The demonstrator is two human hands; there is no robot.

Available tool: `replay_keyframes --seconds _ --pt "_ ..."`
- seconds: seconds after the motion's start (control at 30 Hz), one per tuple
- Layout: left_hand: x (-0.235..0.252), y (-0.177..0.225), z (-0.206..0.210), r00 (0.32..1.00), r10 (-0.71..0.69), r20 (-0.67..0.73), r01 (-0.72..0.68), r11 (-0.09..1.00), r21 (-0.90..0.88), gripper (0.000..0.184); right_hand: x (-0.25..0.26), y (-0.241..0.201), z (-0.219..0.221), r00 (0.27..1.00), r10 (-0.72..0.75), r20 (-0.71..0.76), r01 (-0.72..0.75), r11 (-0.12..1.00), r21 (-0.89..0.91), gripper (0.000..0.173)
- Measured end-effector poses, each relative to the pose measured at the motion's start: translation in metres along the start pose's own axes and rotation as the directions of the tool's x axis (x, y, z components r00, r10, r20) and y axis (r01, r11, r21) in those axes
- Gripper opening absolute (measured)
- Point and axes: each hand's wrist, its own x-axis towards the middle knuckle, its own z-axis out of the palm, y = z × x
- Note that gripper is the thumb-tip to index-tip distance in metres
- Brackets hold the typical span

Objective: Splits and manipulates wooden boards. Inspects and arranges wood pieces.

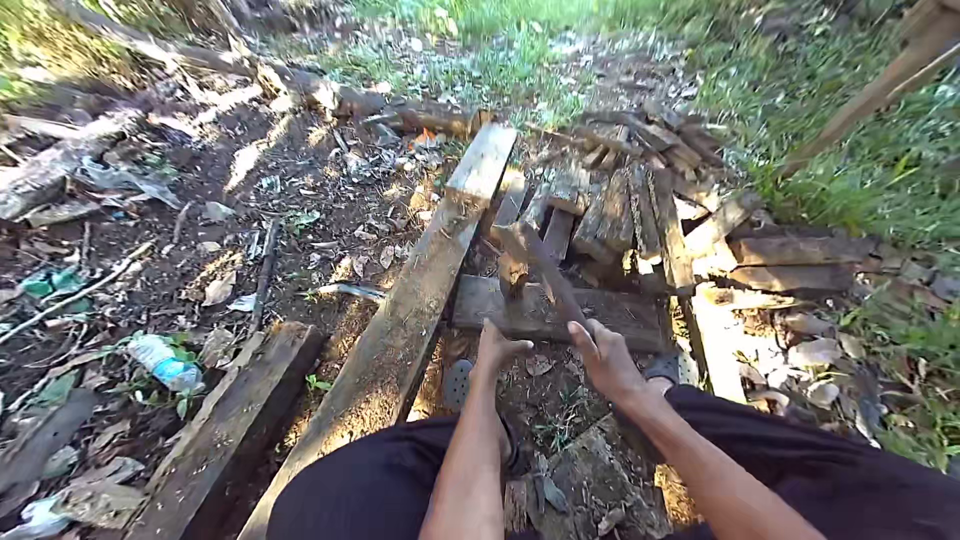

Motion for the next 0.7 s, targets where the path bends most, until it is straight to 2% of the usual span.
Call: replay_keyframes --seconds 0.07,0.2,0.3,0.4,0.5,0.57,0.63,0.7 --pt "-0.008 -0.004 -0.003 0.997 -0.081 -0.004 0.081 0.997 0.021 0.126 -0.008 -0.001 0.006 1.0 -0.015 -0.018 0.016 1.0 0.024 0.078" --pt "-0.003 0.039 -0.052 0.997 -0.077 -0.005 0.077 0.997 0.028 0.082 -0.006 -0.01 -0.006 0.999 0.011 -0.033 -0.005 0.984 0.179 0.068" --pt "0.001 0.068 -0.106 0.998 0.059 -0.034 -0.061 0.997 -0.045 0.062 -0.017 -0.031 -0.029 0.997 0.073 -0.005 -0.069 0.952 0.299 0.068" --pt "0.026 0.099 -0.172 0.979 0.192 -0.065 -0.196 0.979 -0.056 0.046 -0.028 -0.059 -0.063 0.994 0.08 -0.076 -0.045 0.925 0.378 0.072" --pt "0.04 0.136 -0.247 0.951 0.278 -0.137 -0.268 0.96 0.088 0.045 -0.043 -0.097 -0.105 0.978 -0.067 -0.197 0.146 0.897 0.418 0.079" --pt "0.037 0.163 -0.291 0.938 0.305 -0.164 -0.274 0.943 0.187 0.051 -0.047 -0.125 -0.136 0.932 -0.22 -0.287 0.338 0.813 0.473 0.069" --pt "0.026 0.182 -0.323 0.925 0.325 -0.198 -0.266 0.924 0.275 0.054 -0.032 -0.15 -0.166 0.847 -0.357 -0.394 0.523 0.697 0.491 0.059" --pt "0.018 0.18 -0.347 0.924 0.306 -0.228 -0.24 0.931 0.276 0.06 -0.018 -0.156 -0.192 0.805 -0.466 -0.367 0.593 0.612 0.524 0.054"
